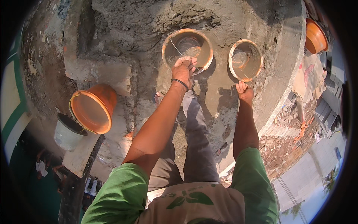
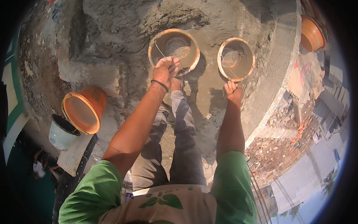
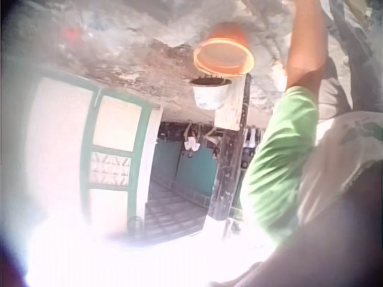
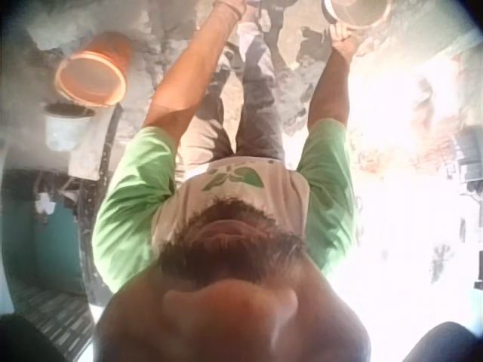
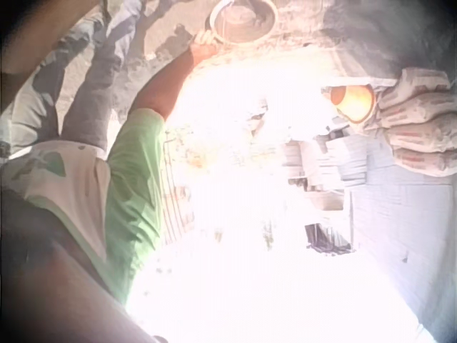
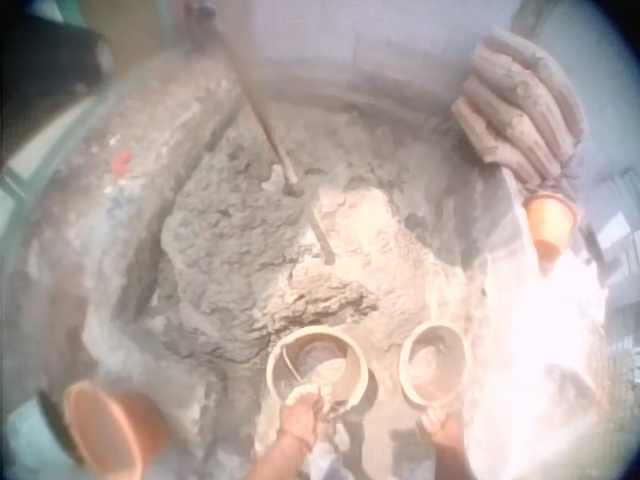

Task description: The person mixes cement and sand in a pit using a shovel, fills buckets with the mixture, and applies the mortar to a brick wall using a trowel while assisting another worker.

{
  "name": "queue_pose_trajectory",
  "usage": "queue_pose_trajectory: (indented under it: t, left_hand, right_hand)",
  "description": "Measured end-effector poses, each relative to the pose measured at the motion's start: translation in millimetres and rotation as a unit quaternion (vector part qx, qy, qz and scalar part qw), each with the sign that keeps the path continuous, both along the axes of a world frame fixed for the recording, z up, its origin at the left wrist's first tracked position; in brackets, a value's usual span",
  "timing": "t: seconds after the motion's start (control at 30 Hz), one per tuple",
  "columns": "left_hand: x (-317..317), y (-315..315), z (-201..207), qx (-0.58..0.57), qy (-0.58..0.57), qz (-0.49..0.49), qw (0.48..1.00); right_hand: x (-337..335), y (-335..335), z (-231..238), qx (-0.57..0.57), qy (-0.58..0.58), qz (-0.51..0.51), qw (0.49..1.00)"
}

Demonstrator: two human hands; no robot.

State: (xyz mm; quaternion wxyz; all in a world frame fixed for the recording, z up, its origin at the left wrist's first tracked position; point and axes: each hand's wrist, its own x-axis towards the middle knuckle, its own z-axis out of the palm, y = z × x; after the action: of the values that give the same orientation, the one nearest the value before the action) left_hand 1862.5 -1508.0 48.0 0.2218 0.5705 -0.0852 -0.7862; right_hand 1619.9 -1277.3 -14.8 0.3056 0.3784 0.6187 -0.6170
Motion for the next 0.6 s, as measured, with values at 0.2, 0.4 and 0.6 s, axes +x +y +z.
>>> queue_pose_trajectory:
  t: [0.2,0.4,0.6]
  left_hand:
    - [-2.0,28.2,-54.7,0.014,-0.041,-0.010,0.999]
    - [74.8,28.6,-46.7,-0.163,-0.366,-0.444,0.802]
    - [212.5,48.1,99.9,-0.174,-0.311,-0.451,0.818]
  right_hand:
    - [135.4,70.1,11.2,0.038,-0.092,0.093,0.991]
    - [223.0,115.3,54.8,0.074,-0.061,0.352,0.931]
    - [225.3,210.9,167.5,0.066,-0.058,0.298,0.951]
